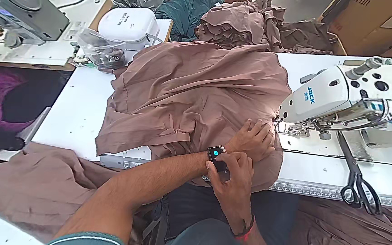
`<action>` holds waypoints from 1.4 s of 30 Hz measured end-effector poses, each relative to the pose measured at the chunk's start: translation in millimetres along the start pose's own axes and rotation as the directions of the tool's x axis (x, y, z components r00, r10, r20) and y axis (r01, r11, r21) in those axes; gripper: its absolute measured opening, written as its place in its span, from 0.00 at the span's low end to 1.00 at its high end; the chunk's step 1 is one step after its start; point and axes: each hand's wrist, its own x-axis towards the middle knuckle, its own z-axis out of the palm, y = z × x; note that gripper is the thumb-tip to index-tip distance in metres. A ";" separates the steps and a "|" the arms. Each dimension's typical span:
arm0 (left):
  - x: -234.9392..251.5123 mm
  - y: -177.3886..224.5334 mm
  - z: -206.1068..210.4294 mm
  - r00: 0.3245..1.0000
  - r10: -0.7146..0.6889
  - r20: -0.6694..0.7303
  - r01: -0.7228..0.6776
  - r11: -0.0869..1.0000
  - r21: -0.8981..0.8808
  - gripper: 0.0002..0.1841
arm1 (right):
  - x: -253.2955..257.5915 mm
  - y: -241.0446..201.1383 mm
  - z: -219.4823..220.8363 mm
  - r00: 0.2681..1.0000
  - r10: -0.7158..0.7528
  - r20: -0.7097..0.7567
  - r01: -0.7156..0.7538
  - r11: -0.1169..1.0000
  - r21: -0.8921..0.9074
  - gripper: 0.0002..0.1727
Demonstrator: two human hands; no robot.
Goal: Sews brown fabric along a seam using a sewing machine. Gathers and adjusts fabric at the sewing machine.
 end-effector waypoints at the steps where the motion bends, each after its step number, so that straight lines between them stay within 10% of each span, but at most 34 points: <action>1: 0.1 -0.1 -1.1 1.000 0.004 0.003 -0.004 1.000 -0.002 0.30 | 0.5 0.1 -0.7 1.000 -0.007 0.011 0.007 1.000 -0.029 0.16; 8: -0.3 0.7 5.0 1.000 -0.004 -0.026 0.004 1.000 0.007 0.30 | 2.6 -4.0 -2.9 0.997 0.068 0.021 -0.067 0.996 -0.059 0.40; 19: 1.0 -1.2 12.0 0.996 0.021 -0.090 -0.020 1.000 0.011 0.30 | -1.6 -2.8 -1.0 0.992 -0.111 -0.058 0.113 0.993 0.033 0.06; 28: 1.2 -0.6 5.5 1.000 0.005 -0.018 -0.005 1.000 -0.007 0.31 | -0.1 -3.6 -1.7 0.995 0.057 -0.082 -0.058 0.998 -0.010 0.29; 36: 0.1 -1.9 -0.2 1.000 0.014 -0.028 -0.015 1.000 -0.022 0.30 | -1.7 -3.5 -1.5 0.999 -0.019 -0.036 0.018 1.000 -0.022 0.18; 39: 1.1 0.7 -41.3 0.984 -0.004 0.180 0.026 0.992 -0.122 0.29 | -2.2 -3.1 -0.7 0.994 -0.099 -0.049 0.100 0.995 0.027 0.09; 42: -0.4 -2.1 11.1 0.994 0.007 -0.105 -0.008 1.000 -0.006 0.29 | -2.9 -4.1 0.8 0.994 -0.085 -0.074 0.088 0.995 0.037 0.14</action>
